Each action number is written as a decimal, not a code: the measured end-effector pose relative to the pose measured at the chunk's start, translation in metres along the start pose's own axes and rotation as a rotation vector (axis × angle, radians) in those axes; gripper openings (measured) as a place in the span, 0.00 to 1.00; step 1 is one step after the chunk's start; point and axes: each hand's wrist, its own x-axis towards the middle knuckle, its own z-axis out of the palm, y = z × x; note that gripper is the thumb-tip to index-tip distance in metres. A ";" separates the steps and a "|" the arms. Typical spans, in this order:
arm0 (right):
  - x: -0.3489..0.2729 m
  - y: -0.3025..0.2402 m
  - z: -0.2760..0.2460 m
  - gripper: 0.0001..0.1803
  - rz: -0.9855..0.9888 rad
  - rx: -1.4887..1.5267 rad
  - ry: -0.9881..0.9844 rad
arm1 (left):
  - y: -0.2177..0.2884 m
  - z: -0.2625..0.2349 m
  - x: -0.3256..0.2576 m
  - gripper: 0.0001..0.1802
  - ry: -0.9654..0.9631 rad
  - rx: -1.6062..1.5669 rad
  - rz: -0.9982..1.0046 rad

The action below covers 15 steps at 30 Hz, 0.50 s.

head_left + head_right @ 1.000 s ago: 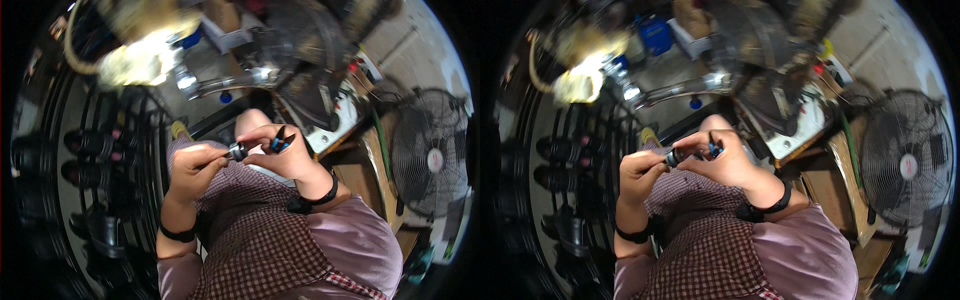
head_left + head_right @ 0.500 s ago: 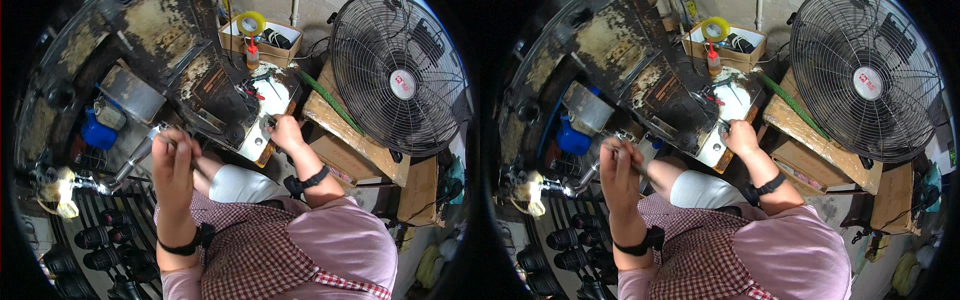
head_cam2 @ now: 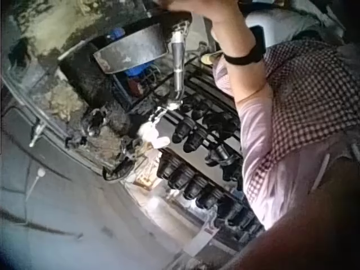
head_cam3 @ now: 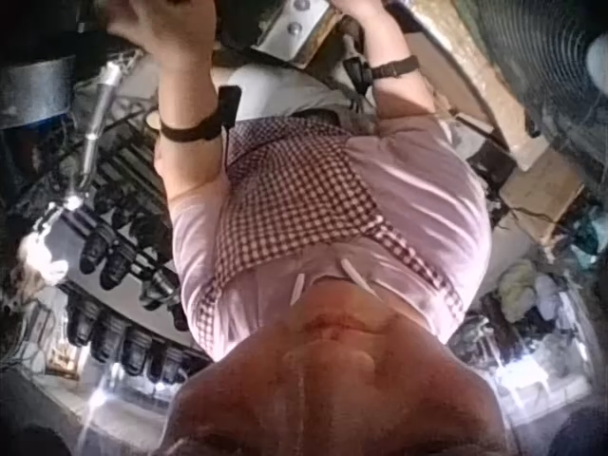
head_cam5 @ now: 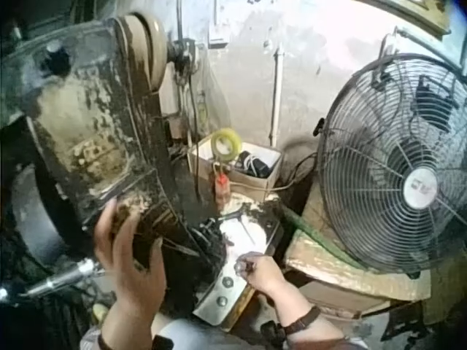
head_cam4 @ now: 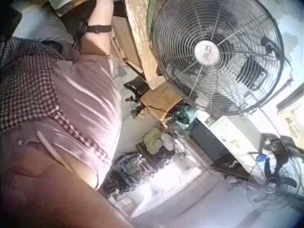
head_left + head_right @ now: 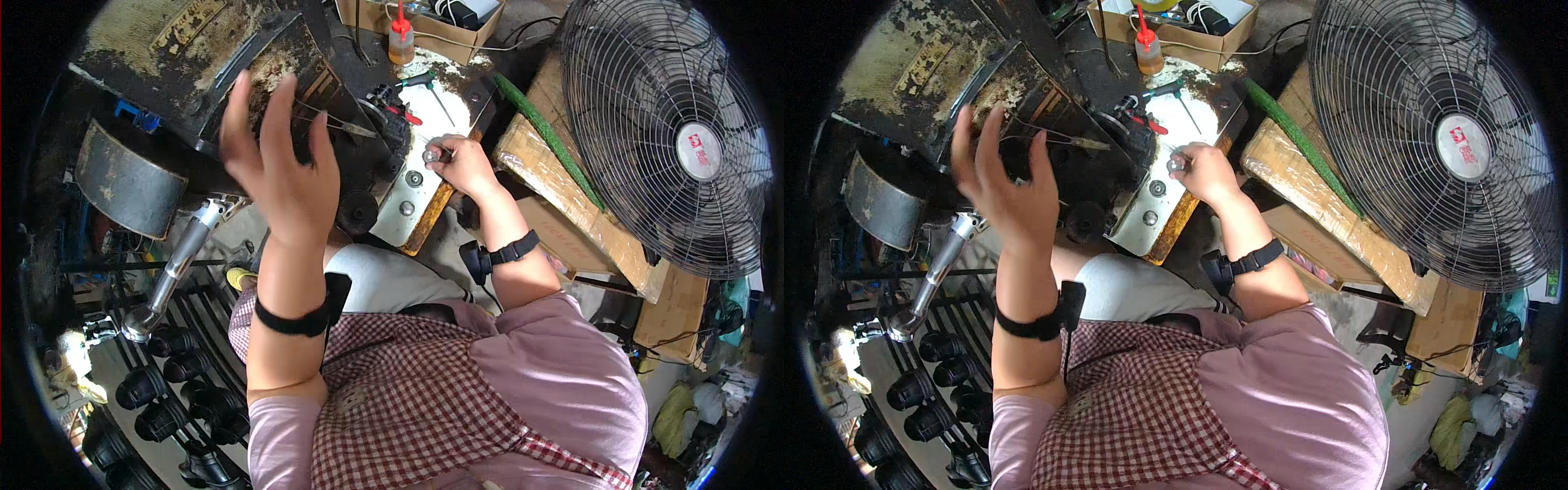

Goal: Trimming and preparing a shoe component using an industrial machine and hand tools.

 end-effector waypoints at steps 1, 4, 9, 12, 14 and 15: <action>0.004 0.003 -0.001 0.10 -0.055 -0.025 -0.036 | -0.002 -0.005 -0.011 0.22 0.054 -0.045 0.020; 0.024 0.018 -0.007 0.11 0.089 0.449 -0.096 | -0.009 -0.034 -0.045 0.21 -0.037 -0.237 -0.018; 0.103 0.002 -0.002 0.15 -0.137 0.081 0.080 | -0.015 -0.086 -0.104 0.16 -0.277 -0.302 -0.120; 0.144 0.005 0.019 0.16 -0.095 0.310 -0.302 | -0.017 -0.102 -0.126 0.12 -0.369 -0.270 -0.129; 0.158 0.017 0.033 0.18 -0.174 0.504 -0.383 | -0.022 -0.108 -0.138 0.12 -0.370 -0.292 -0.138; 0.161 0.017 0.035 0.17 -0.170 0.535 -0.406 | -0.024 -0.111 -0.144 0.12 -0.399 -0.286 -0.161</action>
